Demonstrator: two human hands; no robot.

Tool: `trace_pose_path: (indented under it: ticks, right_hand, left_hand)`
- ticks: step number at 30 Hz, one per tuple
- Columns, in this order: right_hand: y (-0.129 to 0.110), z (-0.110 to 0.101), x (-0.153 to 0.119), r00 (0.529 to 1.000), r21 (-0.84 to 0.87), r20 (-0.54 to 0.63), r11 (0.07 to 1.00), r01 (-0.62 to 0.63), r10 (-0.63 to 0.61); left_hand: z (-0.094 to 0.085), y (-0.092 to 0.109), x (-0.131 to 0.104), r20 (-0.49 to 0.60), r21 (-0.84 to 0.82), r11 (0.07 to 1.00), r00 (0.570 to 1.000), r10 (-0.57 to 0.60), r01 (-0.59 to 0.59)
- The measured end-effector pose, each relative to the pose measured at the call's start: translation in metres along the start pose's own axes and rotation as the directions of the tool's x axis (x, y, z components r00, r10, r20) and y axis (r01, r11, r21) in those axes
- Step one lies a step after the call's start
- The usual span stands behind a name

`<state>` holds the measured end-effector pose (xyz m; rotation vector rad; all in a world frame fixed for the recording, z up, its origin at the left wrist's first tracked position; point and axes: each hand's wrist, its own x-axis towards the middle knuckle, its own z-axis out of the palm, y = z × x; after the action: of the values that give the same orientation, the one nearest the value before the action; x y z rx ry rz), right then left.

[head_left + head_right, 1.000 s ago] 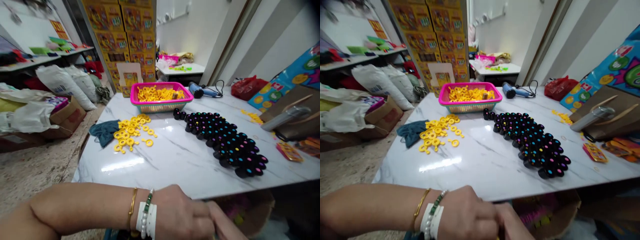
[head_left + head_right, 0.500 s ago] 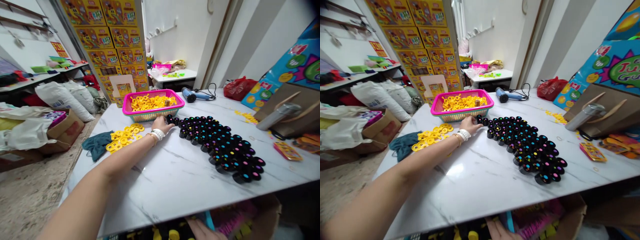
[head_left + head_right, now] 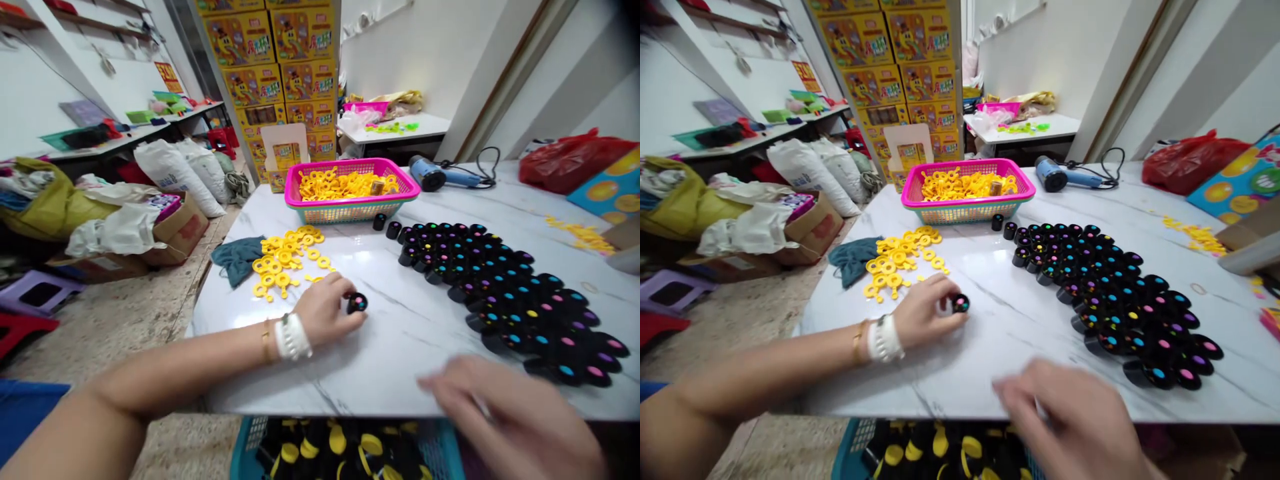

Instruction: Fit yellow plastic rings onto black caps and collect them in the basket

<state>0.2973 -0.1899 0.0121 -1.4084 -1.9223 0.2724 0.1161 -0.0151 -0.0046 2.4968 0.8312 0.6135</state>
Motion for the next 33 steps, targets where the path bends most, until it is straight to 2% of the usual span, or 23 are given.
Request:
trace_pose_path:
  ticks: [2, 3, 6, 8, 10, 12, 16, 18, 20, 21, 23, 25, 26, 28, 29, 31, 33]
  right_hand:
    - [0.007, 0.006, 0.056, 0.991, -0.059, -0.13, 0.998, -0.031, 0.023]
    - [0.013, 0.017, 0.083, 0.993, -0.084, -0.113, 0.996, -0.038, 0.028]
    - [0.024, 0.062, 0.144, 0.986, -0.199, 0.077, 0.971, -0.132, 0.15]
    - [0.024, 0.087, 0.16, 0.953, -0.279, 0.239, 0.953, -0.114, 0.184]
    - [0.022, 0.1, 0.157, 0.93, -0.351, 0.335, 0.936, -0.027, 0.153]
    - [0.02, 0.098, 0.14, 0.927, -0.408, 0.348, 0.913, 0.013, 0.142]
    - [0.028, 0.065, 0.094, 0.925, -0.505, 0.289, 0.86, -0.072, 0.247]
    - [0.033, 0.046, 0.071, 0.918, -0.589, 0.235, 0.798, -0.127, 0.32]
    - [0.037, 0.031, 0.052, 0.927, -0.652, 0.165, 0.742, -0.153, 0.336]
    - [0.038, 0.026, 0.044, 0.938, -0.647, 0.125, 0.743, -0.171, 0.325]
    - [0.037, 0.019, 0.034, 0.955, -0.541, 0.029, 0.808, -0.232, 0.294]
    - [0.031, 0.017, 0.029, 0.94, -0.239, -0.008, 0.912, -0.333, 0.341]
    - [0.027, 0.017, 0.029, 0.92, -0.034, 0.02, 0.92, -0.391, 0.392]
    - [0.02, 0.021, 0.032, 0.872, 0.317, 0.146, 0.813, -0.488, 0.467]
    - [0.017, 0.024, 0.035, 0.858, 0.413, 0.195, 0.753, -0.512, 0.476]
    - [0.015, 0.032, 0.043, 0.86, 0.472, 0.207, 0.722, -0.506, 0.467]
    - [0.017, 0.04, 0.051, 0.875, 0.461, 0.157, 0.749, -0.476, 0.459]
  left_hand:
    - [-0.027, -0.001, -0.031, -0.091, -0.01, 1.0, 0.996, -0.006, 0.006]
    - [-0.038, -0.003, -0.04, -0.143, -0.005, 1.0, 0.989, -0.029, 0.029]
    - [-0.059, -0.015, -0.053, -0.26, -0.002, 0.989, 0.955, -0.141, 0.146]
    - [-0.06, -0.022, -0.055, -0.28, -0.008, 0.979, 0.94, -0.196, 0.202]
    - [-0.056, -0.025, -0.056, -0.274, -0.02, 0.975, 0.937, -0.216, 0.22]
    - [-0.049, -0.024, -0.055, -0.236, -0.031, 0.976, 0.947, -0.219, 0.218]
    - [-0.029, -0.015, -0.044, -0.091, -0.047, 0.987, 0.983, -0.158, 0.154]
    - [-0.015, -0.008, -0.037, -0.017, -0.057, 0.993, 0.995, -0.102, 0.101]
    - [0.0, -0.002, -0.031, 0.048, -0.063, 0.996, 0.997, -0.058, 0.061]
    - [0.007, 0.001, -0.028, 0.068, -0.062, 0.997, 0.997, -0.046, 0.051]
    - [0.019, 0.005, -0.026, 0.078, -0.055, 0.998, 0.996, -0.031, 0.035]
    - [0.027, 0.007, -0.026, 0.07, -0.05, 0.999, 0.997, -0.016, 0.019]
    - [0.028, 0.008, -0.028, 0.069, -0.051, 0.999, 0.998, -0.009, 0.012]
    - [0.029, 0.009, -0.031, 0.073, -0.061, 0.998, 0.997, 0.002, 0.002]
    - [0.029, 0.009, -0.032, 0.074, -0.065, 0.998, 0.997, 0.004, 0.001]
    - [0.027, 0.009, -0.032, 0.078, -0.067, 0.998, 0.997, 0.007, -0.002]
    - [0.026, 0.009, -0.032, 0.089, -0.069, 0.998, 0.996, 0.006, 0.0]
